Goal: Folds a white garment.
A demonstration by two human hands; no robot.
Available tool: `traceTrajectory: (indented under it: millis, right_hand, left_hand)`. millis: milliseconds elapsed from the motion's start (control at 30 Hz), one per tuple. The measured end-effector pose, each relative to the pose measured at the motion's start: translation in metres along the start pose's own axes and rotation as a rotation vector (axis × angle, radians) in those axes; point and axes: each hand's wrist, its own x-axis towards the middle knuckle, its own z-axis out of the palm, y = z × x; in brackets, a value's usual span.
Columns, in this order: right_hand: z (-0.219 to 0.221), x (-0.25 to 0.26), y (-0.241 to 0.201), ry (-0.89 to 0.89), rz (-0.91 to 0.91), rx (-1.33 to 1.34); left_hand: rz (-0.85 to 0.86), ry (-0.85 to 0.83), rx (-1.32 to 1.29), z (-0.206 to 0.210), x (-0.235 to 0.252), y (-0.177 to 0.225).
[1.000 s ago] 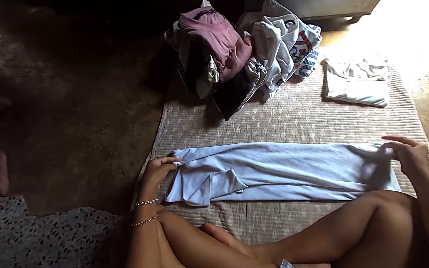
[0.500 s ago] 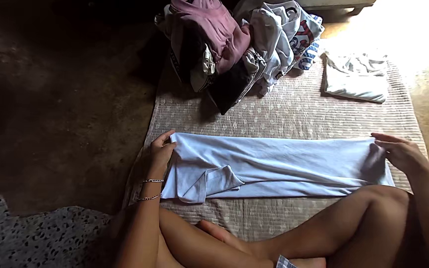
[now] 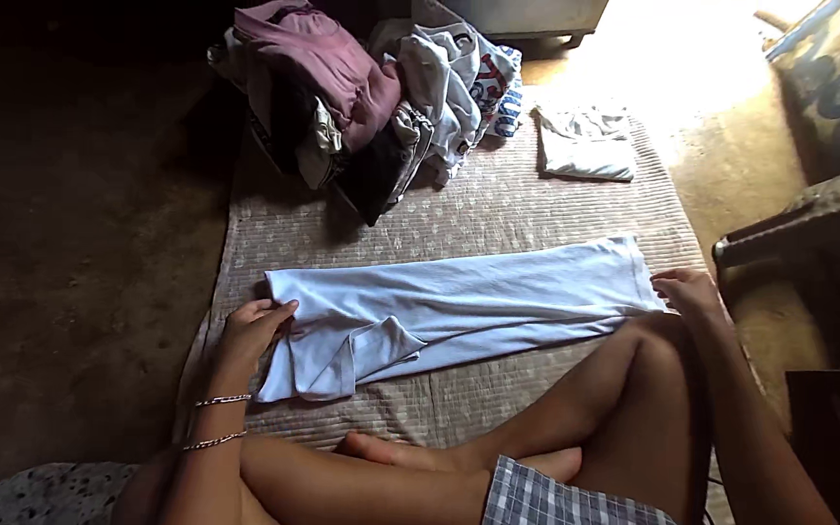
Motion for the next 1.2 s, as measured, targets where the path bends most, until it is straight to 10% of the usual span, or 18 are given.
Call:
traceTrajectory:
  millis: [400, 733, 967, 1200]
  right_hand:
    - [0.009, 0.006, -0.013, -0.211, 0.194, -0.611]
    - [-0.003, -0.009, 0.003, 0.003, 0.021, -0.308]
    - [-0.006, -0.018, 0.000, 0.073, 0.000, -0.228]
    - [-0.002, -0.011, 0.001, 0.032, 0.035, -0.295]
  left_hand:
    - [0.163, 0.084, 0.265, 0.007, -0.015, 0.000]
    - [-0.052, -0.158, -0.132, -0.014, -0.029, -0.004]
    - [0.058, 0.136, 0.536, 0.015, -0.051, 0.003]
    - [-0.002, 0.013, 0.642, 0.004, -0.048, 0.007]
